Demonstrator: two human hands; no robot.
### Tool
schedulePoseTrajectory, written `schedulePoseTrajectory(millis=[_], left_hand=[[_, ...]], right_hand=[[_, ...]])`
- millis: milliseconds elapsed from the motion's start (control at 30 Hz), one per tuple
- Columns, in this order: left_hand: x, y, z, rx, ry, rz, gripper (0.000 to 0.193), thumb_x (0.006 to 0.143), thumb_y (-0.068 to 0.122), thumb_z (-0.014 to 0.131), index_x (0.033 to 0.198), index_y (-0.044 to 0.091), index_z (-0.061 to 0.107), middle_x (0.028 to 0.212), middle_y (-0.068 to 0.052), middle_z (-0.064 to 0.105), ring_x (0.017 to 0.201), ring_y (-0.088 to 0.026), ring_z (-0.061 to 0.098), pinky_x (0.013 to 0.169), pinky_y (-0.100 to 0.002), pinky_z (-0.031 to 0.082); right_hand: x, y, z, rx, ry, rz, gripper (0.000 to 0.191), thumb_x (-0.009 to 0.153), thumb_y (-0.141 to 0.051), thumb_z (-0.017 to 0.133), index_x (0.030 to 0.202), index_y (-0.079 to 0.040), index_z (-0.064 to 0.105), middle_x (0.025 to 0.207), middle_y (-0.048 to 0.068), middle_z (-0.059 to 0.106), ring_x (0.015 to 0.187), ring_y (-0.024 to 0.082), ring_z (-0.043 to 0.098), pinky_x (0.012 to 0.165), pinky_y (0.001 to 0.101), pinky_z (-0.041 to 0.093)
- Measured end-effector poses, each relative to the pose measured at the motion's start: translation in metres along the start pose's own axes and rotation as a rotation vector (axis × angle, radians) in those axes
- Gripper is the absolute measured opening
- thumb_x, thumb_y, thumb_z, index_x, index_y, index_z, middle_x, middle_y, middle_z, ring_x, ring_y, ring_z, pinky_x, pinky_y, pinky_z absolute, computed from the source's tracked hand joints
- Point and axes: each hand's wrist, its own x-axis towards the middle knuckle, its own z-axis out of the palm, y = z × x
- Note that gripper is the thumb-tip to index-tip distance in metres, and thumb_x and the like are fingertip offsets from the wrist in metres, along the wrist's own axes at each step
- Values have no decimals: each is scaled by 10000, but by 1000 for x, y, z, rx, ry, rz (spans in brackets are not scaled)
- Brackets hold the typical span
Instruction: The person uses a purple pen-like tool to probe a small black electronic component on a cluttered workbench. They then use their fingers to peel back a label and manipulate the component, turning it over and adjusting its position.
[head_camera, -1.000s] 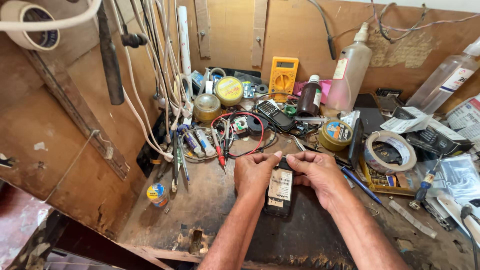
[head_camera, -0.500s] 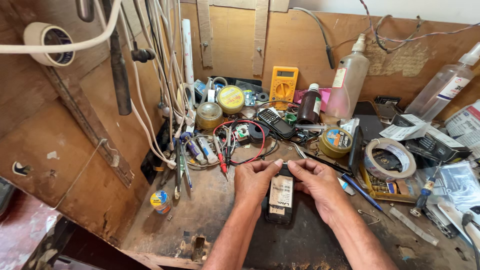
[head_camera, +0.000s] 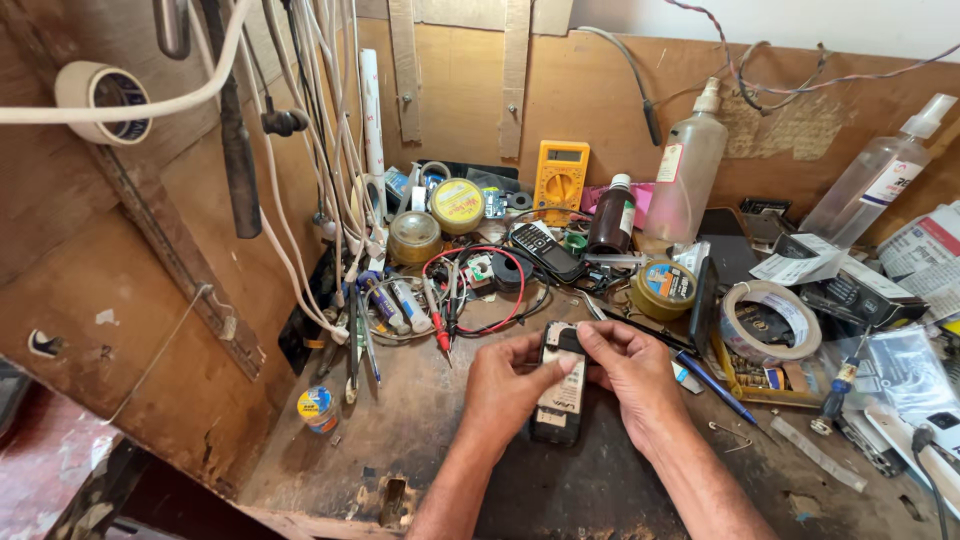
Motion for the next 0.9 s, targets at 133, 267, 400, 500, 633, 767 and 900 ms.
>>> schedulePoseTrajectory(millis=[133, 267, 400, 500, 633, 767, 900], left_hand=[[-2, -5, -3, 26, 1, 7, 396, 756, 20, 777, 1142, -57, 740, 954, -106, 813, 806, -109, 756, 712, -264, 612], [-3, -1, 2, 191, 156, -9, 411, 739, 53, 805, 1129, -56, 733, 927, -100, 813, 781, -98, 769, 687, -259, 611], [-11, 4, 6, 108, 148, 45, 352, 772, 49, 753, 1105, -64, 742, 900, -124, 820, 770, -108, 749, 656, -272, 589], [-14, 8, 9, 139, 175, 81, 356, 779, 46, 736, 1122, -48, 730, 909, -115, 816, 803, -103, 762, 673, -266, 593], [-16, 13, 11, 126, 194, 69, 365, 782, 41, 713, 1138, -36, 728, 919, -109, 819, 813, -103, 764, 683, -268, 598], [-19, 14, 12, 147, 208, 117, 373, 780, 36, 698, 1147, -19, 738, 937, -103, 820, 849, -75, 772, 715, -261, 600], [-18, 10, 12, 89, 192, 77, 357, 791, 35, 709, 1140, -24, 754, 923, -109, 831, 818, -75, 737, 705, -266, 587]], right_hand=[[-2, 0, 11, -103, 49, -92, 249, 923, -213, 737, 1106, -45, 761, 937, 30, 750, 795, 81, 656, 675, 272, 524], [-12, -11, 20, -347, 72, -321, 307, 916, -200, 735, 1194, -71, 746, 987, 38, 773, 865, 80, 690, 718, 250, 561], [-22, -20, 25, -626, 28, -598, 319, 869, -146, 756, 1182, -84, 760, 1166, 43, 757, 954, 115, 709, 689, 263, 574], [-21, -22, 30, -680, 19, -585, 302, 828, -123, 781, 1129, -99, 777, 1133, 63, 762, 917, 146, 740, 728, 283, 597], [-16, -16, 30, -697, -3, -713, 232, 835, -87, 780, 1065, -72, 801, 1068, 89, 793, 965, 188, 754, 824, 309, 583], [-10, -10, 25, -687, -26, -692, 227, 829, -74, 777, 1054, -65, 800, 1061, 92, 792, 969, 194, 755, 831, 310, 584], [-2, -9, 20, -671, -111, -707, 215, 844, -71, 775, 1058, -53, 795, 1061, 79, 793, 975, 186, 742, 835, 306, 571]])
